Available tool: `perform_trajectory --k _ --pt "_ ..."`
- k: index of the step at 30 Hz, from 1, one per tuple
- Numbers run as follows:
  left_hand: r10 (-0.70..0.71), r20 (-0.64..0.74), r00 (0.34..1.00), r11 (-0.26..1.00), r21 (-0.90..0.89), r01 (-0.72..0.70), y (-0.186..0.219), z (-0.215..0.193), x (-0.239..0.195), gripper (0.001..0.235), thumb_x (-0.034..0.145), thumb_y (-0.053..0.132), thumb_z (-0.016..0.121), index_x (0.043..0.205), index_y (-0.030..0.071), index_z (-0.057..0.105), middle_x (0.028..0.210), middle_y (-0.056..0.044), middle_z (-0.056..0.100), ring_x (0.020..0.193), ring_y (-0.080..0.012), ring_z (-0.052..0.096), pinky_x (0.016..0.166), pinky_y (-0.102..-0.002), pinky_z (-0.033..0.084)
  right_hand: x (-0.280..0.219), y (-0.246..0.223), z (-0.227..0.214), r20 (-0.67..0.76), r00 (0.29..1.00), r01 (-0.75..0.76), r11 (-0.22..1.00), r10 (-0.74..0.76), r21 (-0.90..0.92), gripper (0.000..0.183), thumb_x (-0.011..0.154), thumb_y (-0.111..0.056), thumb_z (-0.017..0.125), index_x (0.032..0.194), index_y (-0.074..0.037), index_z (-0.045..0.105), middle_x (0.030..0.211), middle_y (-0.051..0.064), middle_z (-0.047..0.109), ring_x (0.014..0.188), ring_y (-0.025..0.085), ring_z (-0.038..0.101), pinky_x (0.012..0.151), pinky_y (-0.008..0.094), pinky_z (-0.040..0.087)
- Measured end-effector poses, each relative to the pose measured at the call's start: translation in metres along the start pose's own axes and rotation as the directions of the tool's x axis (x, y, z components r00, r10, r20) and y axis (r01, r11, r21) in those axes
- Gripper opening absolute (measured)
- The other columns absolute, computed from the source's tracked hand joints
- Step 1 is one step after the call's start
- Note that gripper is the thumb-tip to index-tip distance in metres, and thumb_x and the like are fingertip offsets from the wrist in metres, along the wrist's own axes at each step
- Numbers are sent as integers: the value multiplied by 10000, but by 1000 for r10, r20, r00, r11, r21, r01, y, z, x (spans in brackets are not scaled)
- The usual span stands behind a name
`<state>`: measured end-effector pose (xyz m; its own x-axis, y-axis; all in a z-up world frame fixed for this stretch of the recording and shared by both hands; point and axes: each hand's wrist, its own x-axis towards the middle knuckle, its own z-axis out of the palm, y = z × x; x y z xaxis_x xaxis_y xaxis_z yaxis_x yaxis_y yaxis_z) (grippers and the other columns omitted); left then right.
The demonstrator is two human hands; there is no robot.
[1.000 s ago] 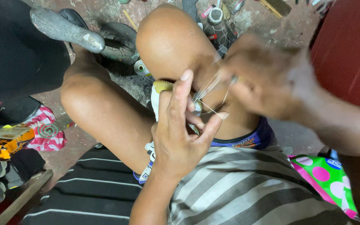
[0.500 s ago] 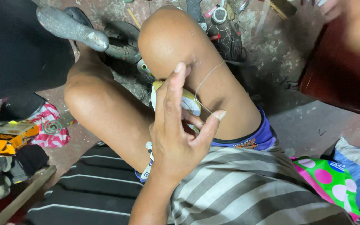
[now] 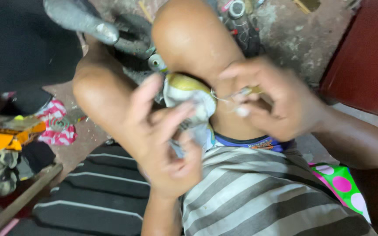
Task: The person sits on the floor and sews the sole of a white sneaker using a needle and thread. They repeatedly push the needle through the shoe's sole and pull the thread tight to secure the stitching.
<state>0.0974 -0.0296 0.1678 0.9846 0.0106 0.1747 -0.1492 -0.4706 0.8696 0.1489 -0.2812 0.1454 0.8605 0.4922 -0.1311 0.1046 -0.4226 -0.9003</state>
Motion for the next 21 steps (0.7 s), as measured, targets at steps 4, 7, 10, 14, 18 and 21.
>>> perform_trajectory --k 4,7,10,14,18,21 --pt "-235 -290 928 950 -271 156 -34 -27 -47 423 938 21 589 1356 47 528 1525 -141 470 784 -97 588 790 -213 510 -1 -13 -14 -102 991 -38 908 88 416 556 905 -53 676 1415 -51 455 1068 18 622 876 73 545 795 243 440" --pt "-376 -122 918 920 -170 354 -44 -36 -85 545 938 49 598 1471 -3 498 1422 -126 574 787 -136 504 740 -226 457 14 -13 -7 -90 995 -11 966 35 259 642 843 -126 821 1402 -59 513 995 16 622 746 60 516 658 212 409" --pt "-413 6 911 904 119 410 -35 -22 -111 627 837 91 687 1425 -2 489 1250 -133 620 709 -156 555 661 -247 484 34 -16 10 -85 989 102 980 -118 -174 692 713 -176 922 1287 -20 568 975 39 614 773 75 545 658 237 458" --pt "-363 -58 930 896 251 366 -28 -7 -127 468 870 142 761 1292 14 606 923 -86 579 702 -173 541 603 -247 442 41 -17 11 -106 988 94 980 -114 -175 557 780 -89 918 1244 -8 622 778 -12 482 677 52 435 602 218 360" --pt "-421 -264 868 895 33 444 -38 0 -143 232 923 109 748 830 31 551 725 -30 430 642 -136 383 580 -283 345 38 -6 12 -114 988 91 991 -101 -96 545 845 -73 934 1280 -27 609 696 -74 423 613 5 371 550 168 315" --pt "-615 -359 702 788 -230 572 -56 8 -163 466 965 120 726 668 62 371 637 26 342 612 -83 292 539 -274 262 34 5 19 -141 988 53 998 -58 -40 508 849 -45 916 1253 -21 609 784 -84 431 668 7 362 588 181 300"
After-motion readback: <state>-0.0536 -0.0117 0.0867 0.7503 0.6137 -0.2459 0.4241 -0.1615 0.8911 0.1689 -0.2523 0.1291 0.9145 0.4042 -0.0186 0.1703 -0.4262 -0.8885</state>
